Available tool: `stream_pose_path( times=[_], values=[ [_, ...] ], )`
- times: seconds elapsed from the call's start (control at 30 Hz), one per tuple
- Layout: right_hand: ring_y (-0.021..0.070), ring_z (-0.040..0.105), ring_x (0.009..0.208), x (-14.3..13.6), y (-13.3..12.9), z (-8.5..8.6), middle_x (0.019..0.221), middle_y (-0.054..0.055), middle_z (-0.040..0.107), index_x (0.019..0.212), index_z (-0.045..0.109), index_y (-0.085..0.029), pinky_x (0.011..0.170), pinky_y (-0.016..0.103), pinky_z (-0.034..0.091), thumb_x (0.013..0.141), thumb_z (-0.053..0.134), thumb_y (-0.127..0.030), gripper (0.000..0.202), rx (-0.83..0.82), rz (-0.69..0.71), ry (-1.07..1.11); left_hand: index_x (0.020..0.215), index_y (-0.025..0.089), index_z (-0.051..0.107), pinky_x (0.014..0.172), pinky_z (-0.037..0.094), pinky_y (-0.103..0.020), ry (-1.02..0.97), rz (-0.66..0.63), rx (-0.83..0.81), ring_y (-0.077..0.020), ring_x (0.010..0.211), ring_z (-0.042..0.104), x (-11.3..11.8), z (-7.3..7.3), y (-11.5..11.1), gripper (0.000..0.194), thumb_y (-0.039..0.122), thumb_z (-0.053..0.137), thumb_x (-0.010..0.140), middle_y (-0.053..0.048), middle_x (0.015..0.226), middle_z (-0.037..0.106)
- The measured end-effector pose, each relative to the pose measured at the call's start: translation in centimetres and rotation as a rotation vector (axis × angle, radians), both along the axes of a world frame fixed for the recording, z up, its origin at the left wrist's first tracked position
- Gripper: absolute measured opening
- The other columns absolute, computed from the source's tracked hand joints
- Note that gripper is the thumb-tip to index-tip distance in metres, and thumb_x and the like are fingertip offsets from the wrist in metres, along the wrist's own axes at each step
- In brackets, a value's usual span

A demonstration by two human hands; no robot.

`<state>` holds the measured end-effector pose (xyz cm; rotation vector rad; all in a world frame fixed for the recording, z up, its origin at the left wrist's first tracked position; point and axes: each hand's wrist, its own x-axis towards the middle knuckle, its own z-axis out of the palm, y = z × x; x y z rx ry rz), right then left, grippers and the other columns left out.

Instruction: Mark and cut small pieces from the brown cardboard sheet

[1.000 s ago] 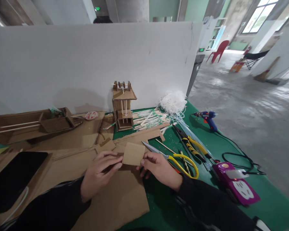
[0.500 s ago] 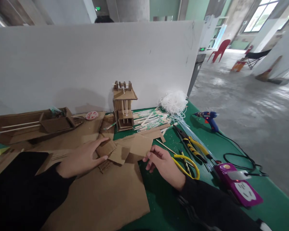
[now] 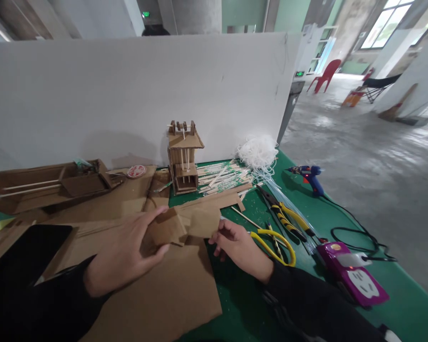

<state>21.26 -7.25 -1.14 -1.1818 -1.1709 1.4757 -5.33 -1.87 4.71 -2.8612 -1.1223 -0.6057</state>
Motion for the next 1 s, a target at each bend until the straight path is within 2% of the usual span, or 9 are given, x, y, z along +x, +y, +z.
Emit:
stream_pose_path(
  times=[0.23, 0.4, 0.63, 0.77, 0.9, 1.0],
  values=[
    [0.0131, 0.063, 0.061, -0.6, -0.9, 0.5, 0.069, -0.003, 0.062, 0.084, 0.051, -0.02, 0.052, 0.023, 0.051, 0.082, 0.071, -0.051, 0.037, -0.058, 0.159, 0.086, 0.15, 0.017, 0.022, 0.107, 0.041, -0.043, 0.037, -0.177, -0.017, -0.0275, 0.131, 0.048, 1.1, -0.4, -2.3, 0.076, 0.022, 0.06, 0.084, -0.013, 0.145, 0.051],
    [0.0115, 0.062, 0.059, -1.0, -1.4, 0.8, 0.071, -0.004, 0.061, 0.086, 0.055, -0.018, 0.057, 0.025, 0.052, 0.084, 0.073, -0.043, 0.031, -0.084, 0.221, 0.17, 0.148, 0.015, 0.028, 0.108, 0.041, -0.04, 0.065, -0.174, -0.097, -0.0261, 0.13, 0.049, 1.8, -0.9, -2.9, 0.074, 0.024, 0.061, 0.083, -0.012, 0.143, 0.053],
    [0.0132, 0.062, 0.072, -0.9, -1.5, 0.9, 0.083, 0.0, 0.061, 0.094, 0.059, -0.017, 0.067, 0.027, 0.05, 0.089, 0.068, -0.039, 0.024, -0.075, 0.312, 0.202, 0.147, 0.01, 0.03, 0.11, 0.041, -0.04, 0.038, -0.186, -0.085, -0.0267, 0.129, 0.05, 2.1, -2.0, -3.3, 0.073, 0.024, 0.061, 0.083, -0.014, 0.143, 0.053],
    [0.0136, 0.06, 0.078, -1.2, -1.6, 1.1, 0.084, -0.001, 0.059, 0.094, 0.06, -0.017, 0.074, 0.027, 0.048, 0.089, 0.069, -0.036, 0.021, -0.01, 0.303, 0.163, 0.147, 0.008, 0.03, 0.109, 0.042, -0.04, 0.028, -0.187, -0.071, -0.0281, 0.129, 0.049, 2.2, -2.5, -3.5, 0.073, 0.025, 0.062, 0.084, -0.016, 0.143, 0.052],
    [0.0115, 0.059, 0.073, -1.5, -1.7, 0.8, 0.083, -0.001, 0.062, 0.092, 0.06, -0.017, 0.068, 0.024, 0.048, 0.087, 0.072, -0.038, 0.025, 0.003, 0.244, 0.126, 0.15, 0.009, 0.026, 0.11, 0.041, -0.039, 0.024, -0.176, -0.06, -0.0282, 0.131, 0.048, 2.3, -3.1, -3.5, 0.076, 0.032, 0.063, 0.087, -0.016, 0.144, 0.051],
    [0.012, 0.063, 0.067, -1.5, -1.5, 0.5, 0.077, -0.001, 0.066, 0.095, 0.06, -0.017, 0.062, 0.025, 0.05, 0.086, 0.072, -0.041, 0.029, -0.053, 0.204, 0.172, 0.149, 0.012, 0.027, 0.108, 0.043, -0.04, -0.009, -0.119, -0.046, -0.0291, 0.129, 0.05, 2.1, -3.9, -3.4, 0.079, 0.043, 0.065, 0.087, -0.016, 0.141, 0.053]
  ],
)
